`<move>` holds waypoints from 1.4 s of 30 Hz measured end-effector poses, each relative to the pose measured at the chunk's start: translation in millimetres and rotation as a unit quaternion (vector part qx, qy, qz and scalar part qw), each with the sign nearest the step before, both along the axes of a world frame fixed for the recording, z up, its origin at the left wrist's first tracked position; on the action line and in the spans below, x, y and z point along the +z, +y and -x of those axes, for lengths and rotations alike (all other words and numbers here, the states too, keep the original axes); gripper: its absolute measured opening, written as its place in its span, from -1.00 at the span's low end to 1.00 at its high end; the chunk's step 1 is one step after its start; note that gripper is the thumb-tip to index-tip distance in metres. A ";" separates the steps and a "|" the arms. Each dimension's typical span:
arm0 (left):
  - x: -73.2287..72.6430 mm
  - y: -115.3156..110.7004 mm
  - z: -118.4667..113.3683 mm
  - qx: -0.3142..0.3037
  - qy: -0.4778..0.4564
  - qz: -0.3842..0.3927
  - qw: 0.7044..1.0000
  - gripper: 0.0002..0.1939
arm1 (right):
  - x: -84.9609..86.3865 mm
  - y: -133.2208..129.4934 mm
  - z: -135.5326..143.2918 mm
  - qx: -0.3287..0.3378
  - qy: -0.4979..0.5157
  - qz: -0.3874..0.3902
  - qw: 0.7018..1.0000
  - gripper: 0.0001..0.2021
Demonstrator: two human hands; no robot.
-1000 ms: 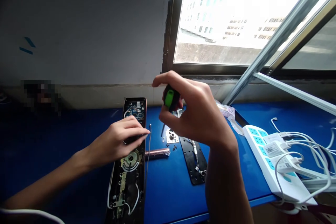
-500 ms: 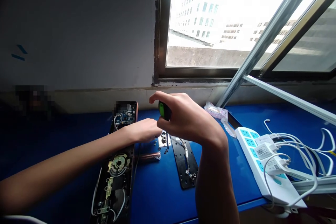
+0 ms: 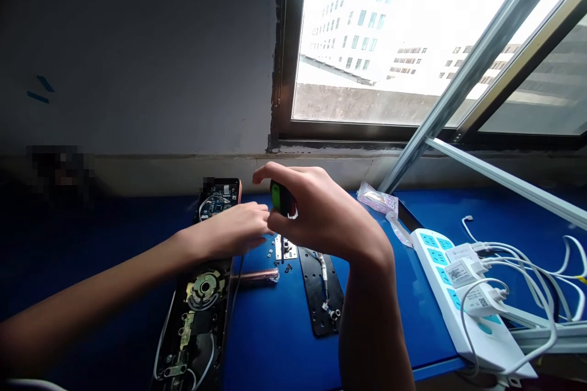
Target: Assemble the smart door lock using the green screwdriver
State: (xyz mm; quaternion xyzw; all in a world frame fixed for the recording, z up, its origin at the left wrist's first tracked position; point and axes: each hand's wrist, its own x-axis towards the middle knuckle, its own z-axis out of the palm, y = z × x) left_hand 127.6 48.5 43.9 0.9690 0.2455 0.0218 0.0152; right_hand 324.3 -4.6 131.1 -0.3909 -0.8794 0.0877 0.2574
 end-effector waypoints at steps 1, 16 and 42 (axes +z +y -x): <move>3.1 -2.8 10.3 -0.005 -0.036 -0.015 0.999 -0.82 | -0.7 0.3 1.6 0.006 0.014 0.001 1.000 -0.57; -9.4 -23.8 140.1 0.091 -0.296 -0.012 0.951 -0.70 | -10.4 -3.4 80.7 -0.001 0.265 -0.079 0.961 -0.60; -20.2 -22.2 135.1 0.138 -0.229 -0.063 0.961 -0.75 | -11.8 5.3 113.6 -0.017 0.225 -0.123 0.966 -0.55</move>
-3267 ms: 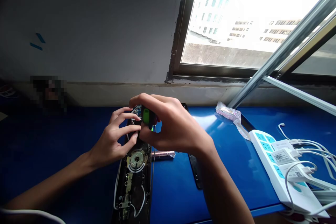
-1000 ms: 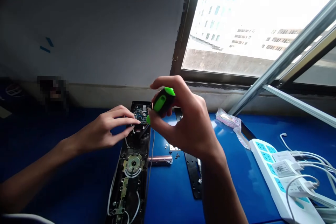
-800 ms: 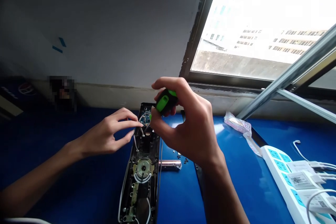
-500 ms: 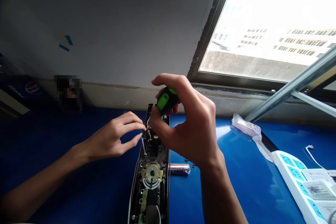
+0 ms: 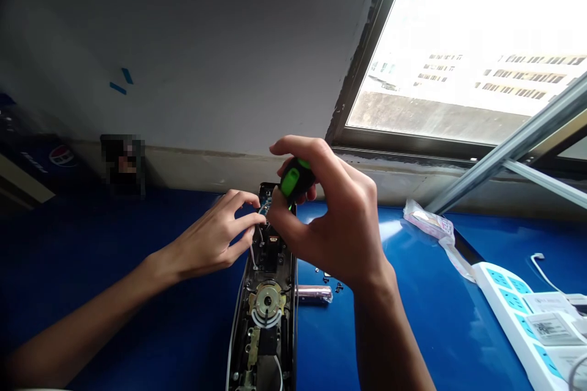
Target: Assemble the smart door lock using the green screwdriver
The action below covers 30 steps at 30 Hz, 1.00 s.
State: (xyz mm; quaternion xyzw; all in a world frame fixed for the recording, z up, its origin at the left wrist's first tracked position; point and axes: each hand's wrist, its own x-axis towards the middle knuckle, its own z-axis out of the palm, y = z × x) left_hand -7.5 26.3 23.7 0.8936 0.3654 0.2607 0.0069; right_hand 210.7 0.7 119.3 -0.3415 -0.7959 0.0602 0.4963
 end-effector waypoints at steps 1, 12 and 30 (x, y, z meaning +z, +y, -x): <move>-0.5 1.3 -1.1 0.000 0.001 -0.001 1.000 -0.77 | 0.0 -0.2 -1.0 0.001 -0.002 0.000 1.000 -0.55; 2.8 2.7 -2.7 -0.007 0.020 0.016 1.000 -0.85 | -2.7 3.9 -8.7 0.015 0.022 -0.032 0.999 -0.53; -5.6 10.7 4.5 -0.003 -0.176 0.129 0.976 -0.72 | -6.7 7.1 -10.5 0.070 0.047 -0.057 0.995 -0.43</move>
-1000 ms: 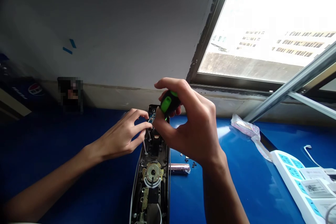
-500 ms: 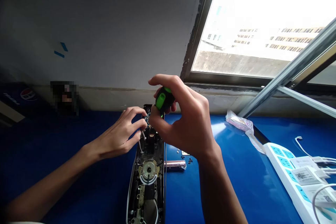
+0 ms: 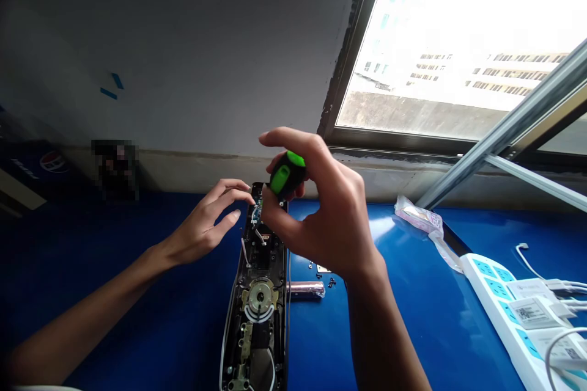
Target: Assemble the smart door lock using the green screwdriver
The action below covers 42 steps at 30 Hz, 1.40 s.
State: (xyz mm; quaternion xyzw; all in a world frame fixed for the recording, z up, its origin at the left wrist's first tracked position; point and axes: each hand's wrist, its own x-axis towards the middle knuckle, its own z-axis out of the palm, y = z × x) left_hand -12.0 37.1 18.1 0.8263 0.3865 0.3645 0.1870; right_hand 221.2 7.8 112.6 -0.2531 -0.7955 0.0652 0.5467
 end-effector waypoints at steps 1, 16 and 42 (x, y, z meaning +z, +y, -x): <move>-1.3 0.8 2.0 0.001 -0.018 0.022 1.000 -0.72 | -1.3 0.8 3.8 0.000 -0.005 0.002 1.000 -0.45; -14.1 -1.6 7.3 -0.045 -0.113 0.178 0.976 -0.82 | -10.7 10.8 23.5 -0.027 -0.098 -0.017 0.995 -0.53; -19.0 -1.6 -1.8 -0.057 -0.189 0.215 0.956 -0.81 | -14.9 12.1 27.0 -0.122 -0.081 -0.038 0.988 -0.82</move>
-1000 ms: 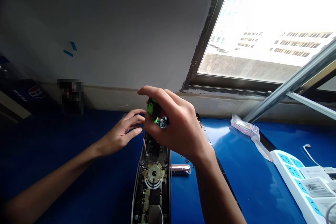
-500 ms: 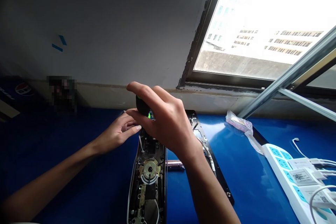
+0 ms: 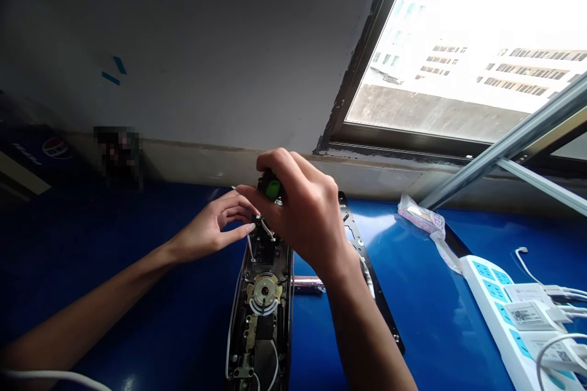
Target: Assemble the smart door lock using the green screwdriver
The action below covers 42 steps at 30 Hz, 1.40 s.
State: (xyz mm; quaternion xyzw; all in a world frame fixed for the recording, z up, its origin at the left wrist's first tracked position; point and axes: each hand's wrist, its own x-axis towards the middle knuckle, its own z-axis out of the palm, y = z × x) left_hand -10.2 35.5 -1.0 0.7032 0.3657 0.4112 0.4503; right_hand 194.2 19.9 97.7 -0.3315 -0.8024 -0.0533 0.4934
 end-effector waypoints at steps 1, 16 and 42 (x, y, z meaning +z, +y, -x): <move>1.7 -0.7 0.3 -0.001 0.003 0.003 1.000 -0.80 | -0.1 0.0 -0.1 0.006 -0.003 0.002 1.000 -0.82; 1.0 1.7 -1.1 -0.009 -0.040 0.078 0.996 -0.79 | 0.4 -3.6 -10.6 0.053 -0.006 0.064 0.996 -0.53; 2.8 3.8 4.2 -0.026 0.007 0.044 0.999 -0.81 | -0.6 -0.7 -4.4 0.050 -0.011 0.037 0.998 -0.57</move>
